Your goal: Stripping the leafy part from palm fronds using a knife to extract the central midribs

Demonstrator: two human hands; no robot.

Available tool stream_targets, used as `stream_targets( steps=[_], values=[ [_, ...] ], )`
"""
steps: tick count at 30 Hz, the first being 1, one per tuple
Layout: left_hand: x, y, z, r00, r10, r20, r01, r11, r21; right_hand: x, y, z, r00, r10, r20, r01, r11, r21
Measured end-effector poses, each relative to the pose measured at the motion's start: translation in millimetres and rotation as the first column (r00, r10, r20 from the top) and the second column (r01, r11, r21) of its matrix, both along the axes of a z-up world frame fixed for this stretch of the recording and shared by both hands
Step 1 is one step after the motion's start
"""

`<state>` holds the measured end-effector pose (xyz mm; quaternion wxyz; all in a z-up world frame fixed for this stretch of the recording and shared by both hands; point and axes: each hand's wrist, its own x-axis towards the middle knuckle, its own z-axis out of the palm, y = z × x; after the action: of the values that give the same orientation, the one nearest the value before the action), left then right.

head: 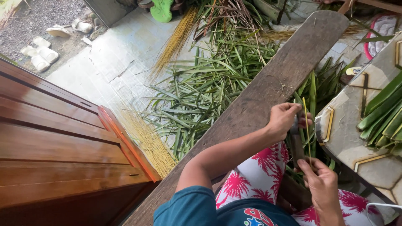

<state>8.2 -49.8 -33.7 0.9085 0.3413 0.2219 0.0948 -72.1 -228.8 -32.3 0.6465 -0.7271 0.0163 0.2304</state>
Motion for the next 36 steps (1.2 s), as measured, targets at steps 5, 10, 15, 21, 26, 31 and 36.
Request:
stream_targets(
  steps=[5, 10, 15, 21, 26, 31, 36],
  values=[
    [3, 34, 18, 0.996, 0.081, 0.031, -0.083, 0.992, 0.091, -15, -25, 4, 0.994, 0.011, -0.106, -0.012, 1.000, -0.006],
    [4, 27, 19, 0.988, 0.152, -0.002, -0.150, 0.983, 0.110, -12, -46, 10, 1.000, 0.011, 0.023, -0.014, 0.990, 0.137],
    [-24, -7, 41, 0.994, -0.105, -0.015, 0.106, 0.976, 0.192, 6, -29, 23, 0.991, -0.034, 0.126, 0.020, 0.994, 0.107],
    [-10, -36, -9, 0.979, -0.140, 0.148, 0.115, 0.980, 0.162, 16, 0, 24, 0.977, 0.002, 0.214, 0.002, 1.000, -0.017],
    [-9, -33, 1, 0.994, 0.064, 0.089, -0.076, 0.988, 0.131, 28, 10, -7, 0.993, 0.030, 0.112, -0.043, 0.992, 0.119],
    [-12, -4, 14, 0.986, 0.089, 0.143, -0.109, 0.984, 0.143, 31, 11, 51, 0.963, 0.143, 0.228, -0.105, 0.980, -0.170],
    [-8, 2, 16, 0.970, 0.059, 0.234, -0.089, 0.989, 0.117, 51, 5, 52, 0.955, 0.024, 0.296, -0.021, 1.000, -0.014]
  ],
)
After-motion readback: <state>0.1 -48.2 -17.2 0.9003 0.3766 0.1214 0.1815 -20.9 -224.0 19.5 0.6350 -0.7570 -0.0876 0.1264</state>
